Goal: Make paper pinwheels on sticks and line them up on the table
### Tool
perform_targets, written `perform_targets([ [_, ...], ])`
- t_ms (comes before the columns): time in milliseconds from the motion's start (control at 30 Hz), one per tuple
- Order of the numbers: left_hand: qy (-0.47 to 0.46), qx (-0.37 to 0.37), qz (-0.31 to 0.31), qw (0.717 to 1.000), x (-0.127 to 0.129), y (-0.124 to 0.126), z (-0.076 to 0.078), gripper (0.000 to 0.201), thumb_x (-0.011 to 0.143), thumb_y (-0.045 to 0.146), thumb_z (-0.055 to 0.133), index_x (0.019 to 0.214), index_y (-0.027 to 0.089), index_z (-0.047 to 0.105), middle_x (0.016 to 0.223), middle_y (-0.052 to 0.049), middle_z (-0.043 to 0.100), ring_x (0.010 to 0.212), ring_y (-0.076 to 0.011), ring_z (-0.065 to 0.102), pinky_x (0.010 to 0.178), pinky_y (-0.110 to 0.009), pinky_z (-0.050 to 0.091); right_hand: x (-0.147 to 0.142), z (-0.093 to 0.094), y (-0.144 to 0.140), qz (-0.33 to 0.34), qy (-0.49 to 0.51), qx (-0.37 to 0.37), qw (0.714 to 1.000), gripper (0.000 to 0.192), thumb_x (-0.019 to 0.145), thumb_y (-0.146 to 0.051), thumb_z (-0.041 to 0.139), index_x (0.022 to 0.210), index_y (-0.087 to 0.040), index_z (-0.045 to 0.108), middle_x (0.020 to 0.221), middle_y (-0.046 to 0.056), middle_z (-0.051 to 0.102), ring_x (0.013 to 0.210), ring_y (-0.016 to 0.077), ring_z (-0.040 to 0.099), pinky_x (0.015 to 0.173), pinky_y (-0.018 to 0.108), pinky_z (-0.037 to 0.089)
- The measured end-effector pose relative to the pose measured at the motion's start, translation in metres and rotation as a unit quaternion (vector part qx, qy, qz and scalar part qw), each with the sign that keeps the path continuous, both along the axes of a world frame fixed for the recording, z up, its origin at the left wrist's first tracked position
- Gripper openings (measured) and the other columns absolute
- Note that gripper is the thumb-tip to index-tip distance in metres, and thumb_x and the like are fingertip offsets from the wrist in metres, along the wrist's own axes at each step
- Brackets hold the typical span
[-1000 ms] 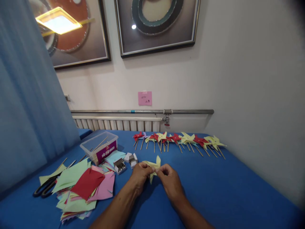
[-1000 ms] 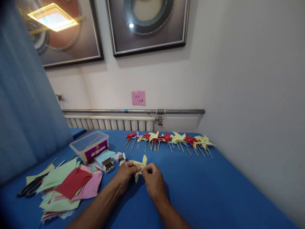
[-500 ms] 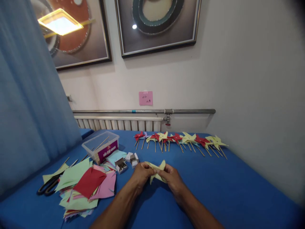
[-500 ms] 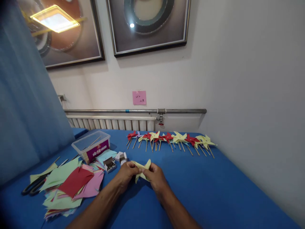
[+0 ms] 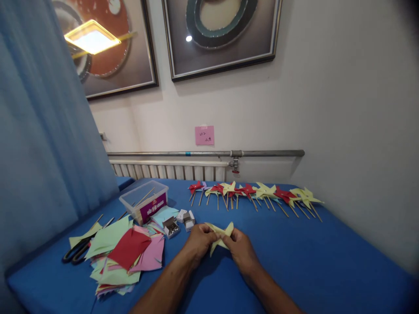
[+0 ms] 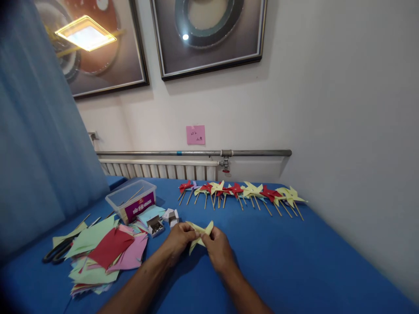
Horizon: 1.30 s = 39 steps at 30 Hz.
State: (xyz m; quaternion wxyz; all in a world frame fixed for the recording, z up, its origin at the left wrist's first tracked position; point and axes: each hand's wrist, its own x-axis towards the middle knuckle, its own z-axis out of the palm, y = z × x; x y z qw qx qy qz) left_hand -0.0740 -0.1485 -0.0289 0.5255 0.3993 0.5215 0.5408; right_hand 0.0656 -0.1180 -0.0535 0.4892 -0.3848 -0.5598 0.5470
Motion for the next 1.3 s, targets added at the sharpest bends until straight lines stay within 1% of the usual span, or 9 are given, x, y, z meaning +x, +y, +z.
perform_targets([
  [267, 0.055, -0.001, 0.021, 0.998, 0.002, 0.0, 0.005, 0.022, 0.058, 0.022, 0.078, 0.057, 0.018, 0.056, 0.047, 0.006, 0.054, 0.044, -0.0072, 0.042, 0.049, -0.023, 0.029, 0.0, -0.007, 0.005, -0.007, -0.032, 0.002, 0.999, 0.042, 0.067, -0.054, 0.078, 0.088, -0.017, 0.075, 0.081, 0.008, 0.08, 0.084, 0.0318, 0.074, 0.073, 0.036, 0.057],
  [467, 0.048, -0.004, 0.027, 0.998, 0.001, 0.001, 0.001, 0.021, 0.058, 0.022, 0.078, 0.058, 0.017, 0.057, 0.049, 0.005, 0.055, 0.046, -0.0075, 0.043, 0.049, -0.022, 0.031, -0.001, -0.005, 0.002, 0.008, -0.018, -0.018, 1.0, 0.044, 0.068, -0.056, 0.079, 0.09, -0.017, 0.076, 0.084, 0.009, 0.081, 0.086, 0.0322, 0.075, 0.074, 0.037, 0.058],
  [633, 0.035, -0.001, 0.024, 0.999, 0.0, 0.002, -0.001, 0.02, 0.056, 0.023, 0.078, 0.058, 0.017, 0.058, 0.05, 0.004, 0.057, 0.047, -0.0082, 0.046, 0.049, -0.022, 0.031, -0.001, -0.003, 0.001, 0.005, -0.015, -0.027, 1.0, 0.049, 0.064, -0.058, 0.082, 0.087, -0.015, 0.076, 0.085, 0.01, 0.081, 0.083, 0.0308, 0.075, 0.072, 0.035, 0.057],
  [800, 0.015, 0.006, 0.013, 1.0, -0.001, 0.003, -0.006, 0.025, 0.055, 0.028, 0.081, 0.061, 0.016, 0.06, 0.052, 0.002, 0.059, 0.047, -0.009, 0.048, 0.051, -0.023, 0.034, -0.003, -0.002, 0.0, 0.01, 0.019, -0.037, 0.999, 0.044, 0.064, -0.055, 0.083, 0.087, -0.018, 0.076, 0.086, 0.009, 0.081, 0.089, 0.0324, 0.076, 0.076, 0.037, 0.058],
  [900, 0.005, 0.015, 0.006, 1.0, -0.002, 0.004, -0.007, 0.027, 0.053, 0.031, 0.082, 0.061, 0.016, 0.06, 0.052, 0.002, 0.06, 0.047, -0.009, 0.048, 0.051, -0.023, 0.035, -0.006, -0.009, 0.004, 0.006, 0.053, -0.051, 0.997, 0.045, 0.06, -0.054, 0.084, 0.086, -0.018, 0.076, 0.084, 0.008, 0.081, 0.088, 0.0322, 0.075, 0.076, 0.037, 0.058],
  [1000, 0.003, 0.029, 0.011, 1.0, -0.003, 0.004, -0.008, 0.028, 0.053, 0.033, 0.081, 0.06, 0.017, 0.059, 0.051, 0.003, 0.059, 0.047, -0.0089, 0.047, 0.051, -0.023, 0.034, -0.007, -0.018, 0.009, 0.011, 0.065, -0.058, 0.996, 0.047, 0.061, -0.052, 0.084, 0.092, -0.017, 0.077, 0.082, 0.008, 0.08, 0.085, 0.0308, 0.075, 0.075, 0.036, 0.057],
  [1133, 0.012, 0.033, 0.006, 0.999, -0.001, 0.005, -0.008, 0.025, 0.055, 0.033, 0.079, 0.061, 0.017, 0.06, 0.052, 0.003, 0.058, 0.048, -0.0092, 0.047, 0.051, -0.023, 0.034, -0.005, -0.02, 0.01, -0.001, 0.051, -0.065, 0.997, 0.047, 0.062, -0.05, 0.082, 0.094, -0.016, 0.078, 0.083, 0.008, 0.081, 0.081, 0.0289, 0.074, 0.071, 0.034, 0.056],
  [1233, 0.04, 0.03, 0.005, 0.999, 0.002, 0.007, -0.009, 0.021, 0.058, 0.029, 0.076, 0.06, 0.017, 0.059, 0.052, 0.004, 0.057, 0.049, -0.0095, 0.046, 0.052, -0.023, 0.034, -0.001, -0.017, 0.007, 0.004, 0.02, -0.046, 0.999, 0.04, 0.067, -0.046, 0.078, 0.093, -0.016, 0.077, 0.082, 0.007, 0.08, 0.082, 0.0285, 0.074, 0.072, 0.033, 0.055],
  [1300, 0.093, 0.033, 0.013, 0.995, 0.0, 0.006, -0.008, 0.016, 0.065, 0.026, 0.073, 0.062, 0.017, 0.06, 0.054, 0.003, 0.057, 0.051, -0.0105, 0.048, 0.054, -0.024, 0.036, 0.0, -0.015, 0.007, -0.004, 0.007, -0.038, 0.999, 0.035, 0.068, -0.044, 0.076, 0.09, -0.017, 0.077, 0.08, 0.006, 0.08, 0.081, 0.0284, 0.074, 0.072, 0.033, 0.055],
])
